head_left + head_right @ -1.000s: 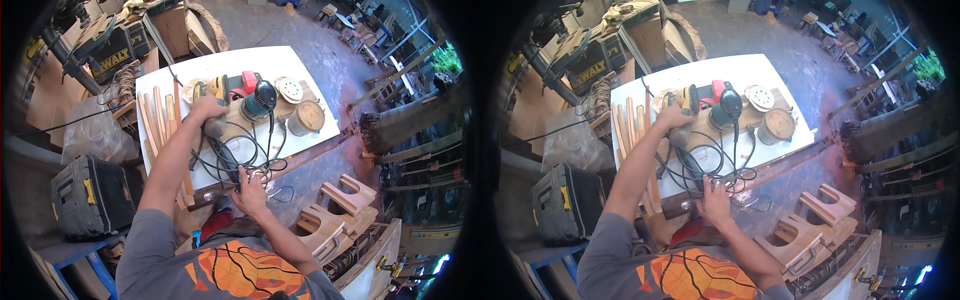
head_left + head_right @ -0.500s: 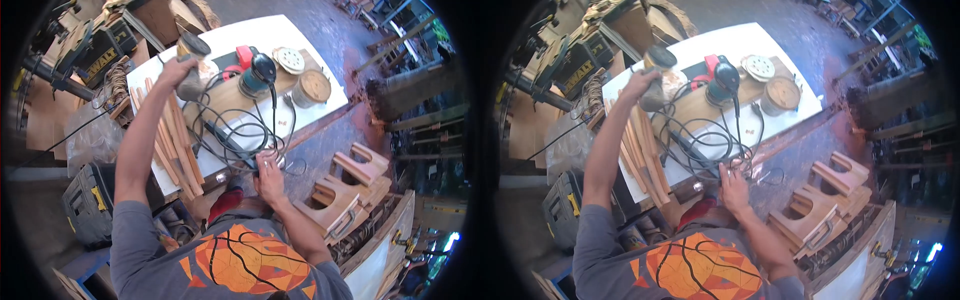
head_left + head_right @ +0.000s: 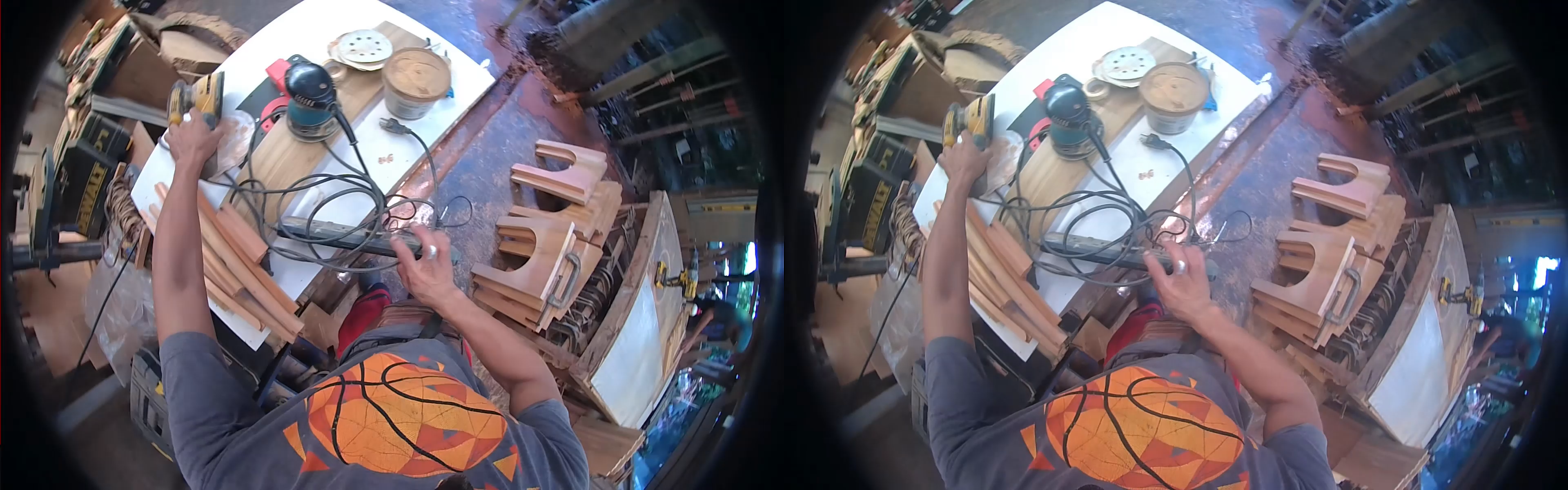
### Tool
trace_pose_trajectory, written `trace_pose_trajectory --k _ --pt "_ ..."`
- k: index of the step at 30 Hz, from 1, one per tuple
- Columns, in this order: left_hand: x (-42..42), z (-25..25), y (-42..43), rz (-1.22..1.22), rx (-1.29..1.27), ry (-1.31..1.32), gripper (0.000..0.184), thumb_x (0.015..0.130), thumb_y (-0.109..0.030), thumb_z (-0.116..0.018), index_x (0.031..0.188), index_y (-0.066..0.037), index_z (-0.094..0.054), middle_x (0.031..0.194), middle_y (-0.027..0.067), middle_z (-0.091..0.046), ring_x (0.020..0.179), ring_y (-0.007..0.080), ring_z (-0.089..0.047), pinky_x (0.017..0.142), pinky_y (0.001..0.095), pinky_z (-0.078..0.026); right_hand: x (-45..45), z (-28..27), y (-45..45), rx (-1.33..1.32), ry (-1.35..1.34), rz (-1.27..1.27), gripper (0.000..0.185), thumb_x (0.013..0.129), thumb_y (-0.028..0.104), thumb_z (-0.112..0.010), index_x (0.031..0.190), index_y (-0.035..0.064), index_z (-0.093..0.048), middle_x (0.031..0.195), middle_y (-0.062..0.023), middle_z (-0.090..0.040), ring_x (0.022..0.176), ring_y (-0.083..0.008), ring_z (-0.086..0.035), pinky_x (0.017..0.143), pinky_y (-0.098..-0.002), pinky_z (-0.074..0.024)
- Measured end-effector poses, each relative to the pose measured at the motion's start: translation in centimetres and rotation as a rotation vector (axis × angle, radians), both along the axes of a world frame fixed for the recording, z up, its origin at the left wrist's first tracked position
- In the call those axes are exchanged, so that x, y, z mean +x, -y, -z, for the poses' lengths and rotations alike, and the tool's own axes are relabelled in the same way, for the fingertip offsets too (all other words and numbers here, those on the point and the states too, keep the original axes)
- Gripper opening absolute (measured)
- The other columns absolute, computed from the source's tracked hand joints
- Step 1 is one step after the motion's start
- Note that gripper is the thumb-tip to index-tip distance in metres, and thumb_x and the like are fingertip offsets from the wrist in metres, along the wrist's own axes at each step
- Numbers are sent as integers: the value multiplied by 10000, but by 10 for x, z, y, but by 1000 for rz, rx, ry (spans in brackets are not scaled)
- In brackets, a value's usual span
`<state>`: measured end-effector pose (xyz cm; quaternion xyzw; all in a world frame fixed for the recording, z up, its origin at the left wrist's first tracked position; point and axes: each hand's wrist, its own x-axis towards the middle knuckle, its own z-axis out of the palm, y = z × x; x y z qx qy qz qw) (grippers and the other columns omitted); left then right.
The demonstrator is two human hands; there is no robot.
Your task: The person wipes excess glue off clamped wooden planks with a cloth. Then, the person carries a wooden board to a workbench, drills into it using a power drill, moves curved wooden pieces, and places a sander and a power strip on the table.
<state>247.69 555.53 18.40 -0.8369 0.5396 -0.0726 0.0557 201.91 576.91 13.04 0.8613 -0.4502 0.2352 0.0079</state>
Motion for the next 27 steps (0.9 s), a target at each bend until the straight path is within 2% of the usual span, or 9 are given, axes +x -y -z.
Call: trace_pose_trajectory --k 3,5,10,12,17,20,21,22,27 --pt "3 18 -1 -6 10 0 617 801 -477 -684 1220 -53 -525 1083 250 -688 1110 433 -598 946 523 -430 -15 -11 -3 -67 61 170 715 639 156 -808 1309 129 -559 1270 -173 -496 1123 -395 -496 960 -489 -415" --pt "14 27 -3 -16 1 -89 618 809 -476 -691 1218 -47 -519 1056 255 -692 1111 447 -594 965 517 -443 -31 -17 -3 326 207 288 656 710 182 -786 1320 132 -549 1290 -172 -492 1142 -390 -486 970 -515 -408" --pt "16 51 -39 69 -175 -114 727 836 -441 -706 1346 17 -466 1339 282 -522 1230 438 -511 1031 502 -420 -58 5 5 523 204 226 639 717 206 -798 1308 133 -565 1160 -112 -597 1076 -349 -545 901 -468 -485" --pt "1 60 -64 231 -285 -193 719 855 -429 -696 1367 23 -472 1333 268 -530 1239 422 -501 1049 485 -408 -62 2 6 516 147 89 544 707 148 -786 1225 122 -623 1056 -114 -627 971 -329 -554 832 -428 -494" --pt "-94 34 -160 350 -498 -553 602 849 -304 -738 1316 22 -545 1301 234 -565 1232 383 -511 1068 451 -392 -76 -37 -8 398 123 52 443 711 174 -772 1141 153 -669 968 -102 -614 947 -319 -544 808 -418 -487" --pt "-164 14 -212 395 -418 -776 599 836 -287 -761 1304 21 -548 1286 217 -581 1244 382 -514 1083 452 -378 -92 -38 -21 456 77 35 483 708 161 -760 1176 174 -644 1026 -109 -607 986 -339 -562 828 -440 -505" --pt "-181 13 -226 423 -360 -915 601 836 -299 -763 1300 18 -549 1280 212 -585 1241 383 -519 1091 456 -369 -99 -27 -26 567 238 43 469 711 142 -753 1165 162 -640 1018 -122 -597 971 -351 -572 832 -443 -503" --pt "-199 17 -238 495 -348 -873 599 823 -303 -771 1292 7 -564 1256 213 -597 1241 381 -523 1096 462 -365 -101 -19 -29 680 399 36 455 713 122 -746 1154 150 -635 1010 -135 -587 956 -363 -582 837 -447 -502" --pt "-246 15 -260 664 -400 -584 461 812 -221 -764 1211 -33 -627 1154 179 -651 1150 357 -579 1079 457 -382 -129 -37 -50 662 373 68 464 709 105 -742 1158 143 -629 998 -137 -553 942 -366 -580 829 -438 -495"
